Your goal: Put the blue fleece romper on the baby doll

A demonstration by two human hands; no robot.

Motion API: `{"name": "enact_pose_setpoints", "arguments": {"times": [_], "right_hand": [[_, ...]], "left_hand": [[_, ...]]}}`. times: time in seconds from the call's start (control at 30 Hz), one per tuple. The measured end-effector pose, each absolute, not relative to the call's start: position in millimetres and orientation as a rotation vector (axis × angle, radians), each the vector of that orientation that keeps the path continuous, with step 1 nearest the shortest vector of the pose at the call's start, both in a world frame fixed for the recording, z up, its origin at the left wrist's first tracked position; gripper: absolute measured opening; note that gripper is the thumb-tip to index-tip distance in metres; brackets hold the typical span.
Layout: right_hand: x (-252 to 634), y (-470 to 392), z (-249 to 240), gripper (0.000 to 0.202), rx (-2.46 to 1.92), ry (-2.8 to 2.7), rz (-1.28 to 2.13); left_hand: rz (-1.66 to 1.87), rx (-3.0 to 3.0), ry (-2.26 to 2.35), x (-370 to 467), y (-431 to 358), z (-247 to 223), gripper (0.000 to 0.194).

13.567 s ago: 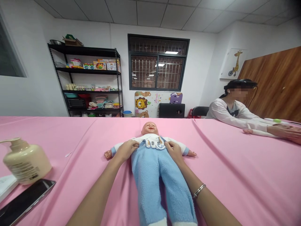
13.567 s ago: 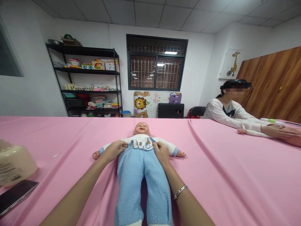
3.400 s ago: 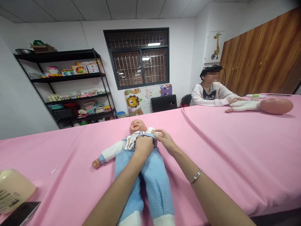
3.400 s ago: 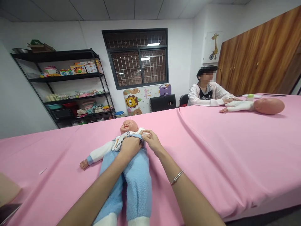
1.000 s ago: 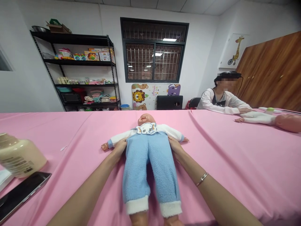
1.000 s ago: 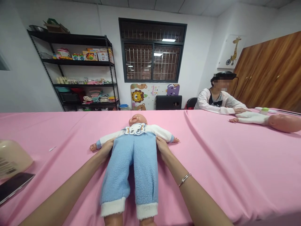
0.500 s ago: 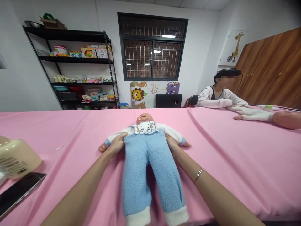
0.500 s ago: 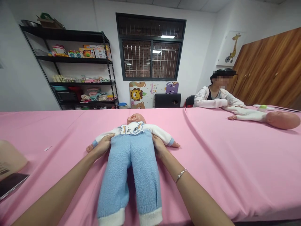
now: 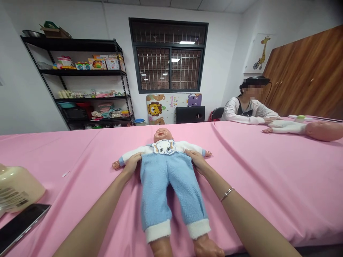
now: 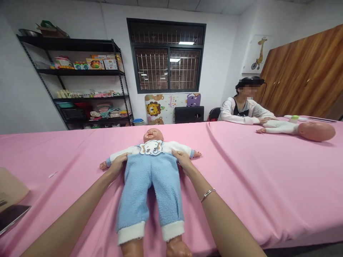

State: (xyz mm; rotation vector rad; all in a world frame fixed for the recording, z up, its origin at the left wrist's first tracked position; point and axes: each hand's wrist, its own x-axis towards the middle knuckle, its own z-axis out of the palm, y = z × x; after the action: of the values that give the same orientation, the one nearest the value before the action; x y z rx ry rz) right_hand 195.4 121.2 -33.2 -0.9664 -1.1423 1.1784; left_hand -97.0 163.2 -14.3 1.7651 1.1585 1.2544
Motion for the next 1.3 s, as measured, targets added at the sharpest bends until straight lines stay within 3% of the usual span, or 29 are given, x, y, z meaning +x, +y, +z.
{"name": "enact_pose_setpoints", "arguments": {"times": [0.3,0.53,0.67,0.83,0.97,1.13,1.3], "right_hand": [[190,133,-41,0.041,-1.299,-1.350,0.660],[206,117,-29,0.041,-1.116,-1.524,1.010],[206,129,-33,0.036,-1.137,-1.383,0.745],[192,137,-43,0.018,-1.275,-1.386,0.550],[187,127,-34,0.032,-1.225,-1.385,0.335],[178,111,-25,0.037,-1.032,-1.755,0.495],[155,69,13,0.019,-1.137,-1.673,0.244]], "left_hand": [[1.152,2.169,1.674,-93,159,-27,0.023],[1.213,1.969,1.382,-85,142,-14,0.038],[1.371,1.861,1.390,-89,148,-17,0.037],[1.294,1.978,1.608,-95,148,-23,0.023],[1.583,2.016,1.740,-91,138,-15,0.037],[1.113,2.214,1.606,-85,133,-19,0.042],[1.248,2.108,1.665,-95,140,-26,0.042]]}}
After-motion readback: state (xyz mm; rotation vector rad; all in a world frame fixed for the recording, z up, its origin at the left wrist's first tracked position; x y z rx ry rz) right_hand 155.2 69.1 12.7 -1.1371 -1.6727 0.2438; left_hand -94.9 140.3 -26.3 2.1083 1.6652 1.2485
